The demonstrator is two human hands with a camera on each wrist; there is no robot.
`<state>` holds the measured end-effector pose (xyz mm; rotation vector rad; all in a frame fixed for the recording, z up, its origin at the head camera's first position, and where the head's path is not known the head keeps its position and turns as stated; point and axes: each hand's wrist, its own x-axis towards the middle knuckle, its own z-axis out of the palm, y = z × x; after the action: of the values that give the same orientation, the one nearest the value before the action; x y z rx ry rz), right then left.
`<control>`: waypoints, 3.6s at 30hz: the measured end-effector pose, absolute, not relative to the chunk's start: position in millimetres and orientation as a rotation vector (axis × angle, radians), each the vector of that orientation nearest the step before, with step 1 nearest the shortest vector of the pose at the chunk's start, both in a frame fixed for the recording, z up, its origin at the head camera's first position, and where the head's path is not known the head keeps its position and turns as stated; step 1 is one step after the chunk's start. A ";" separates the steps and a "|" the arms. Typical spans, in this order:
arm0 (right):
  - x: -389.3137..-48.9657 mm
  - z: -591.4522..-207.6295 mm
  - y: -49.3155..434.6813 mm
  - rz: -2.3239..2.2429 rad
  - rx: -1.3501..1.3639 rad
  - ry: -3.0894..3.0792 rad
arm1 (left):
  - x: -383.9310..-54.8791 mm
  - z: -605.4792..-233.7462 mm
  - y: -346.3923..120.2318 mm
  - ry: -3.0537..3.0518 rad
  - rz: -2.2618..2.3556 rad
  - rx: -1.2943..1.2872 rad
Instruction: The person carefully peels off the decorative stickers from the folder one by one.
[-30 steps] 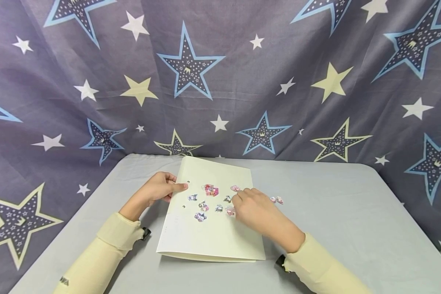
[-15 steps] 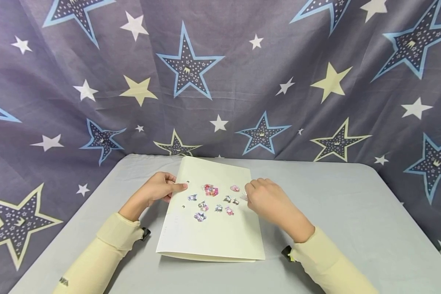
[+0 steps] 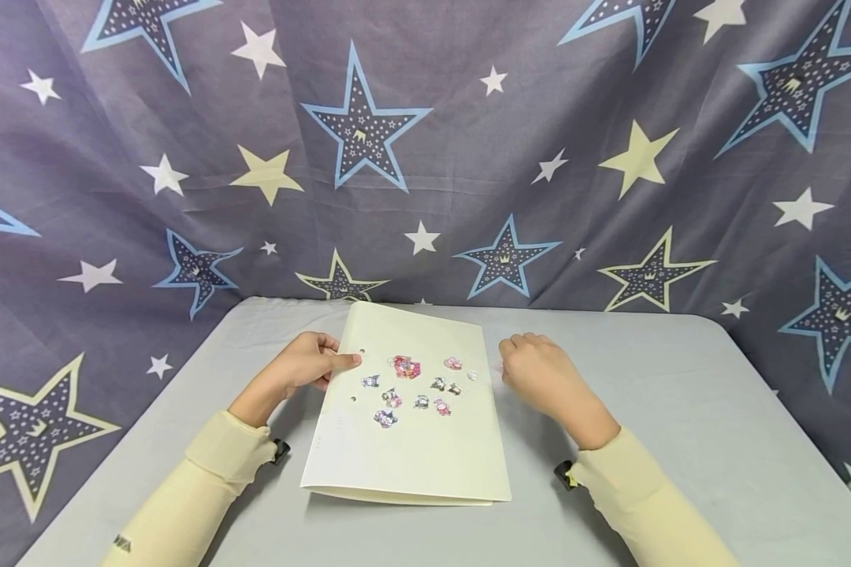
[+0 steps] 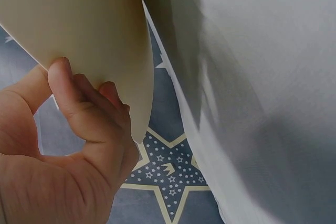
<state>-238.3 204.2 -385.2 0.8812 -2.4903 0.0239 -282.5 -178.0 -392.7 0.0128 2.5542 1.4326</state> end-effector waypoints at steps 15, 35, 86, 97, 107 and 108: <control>-250.0 -399.2 225.5 -0.053 0.806 -2.599 | -282.2 -392.1 -177.4 2.557 1.428 0.005; -246.7 -406.4 218.6 0.138 0.947 -2.977 | -281.7 -393.0 -177.4 2.552 1.438 0.011; -275.3 -413.0 189.1 -0.349 1.179 -2.521 | -282.5 -392.1 -179.2 2.533 1.443 0.020; -283.3 -415.8 181.8 -0.547 1.336 -2.346 | -282.2 -389.8 -177.2 2.531 1.445 0.020; -282.3 -414.5 178.5 -0.686 1.398 -2.151 | -281.8 -390.5 -177.8 2.531 1.447 0.023; -282.7 -414.7 178.4 -0.701 1.402 -2.143 | -281.6 -390.6 -178.0 2.533 1.446 0.024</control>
<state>-282.7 178.4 -414.7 1.4017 -2.1431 -0.7008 -281.6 -178.0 -390.6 0.0242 2.5334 1.4462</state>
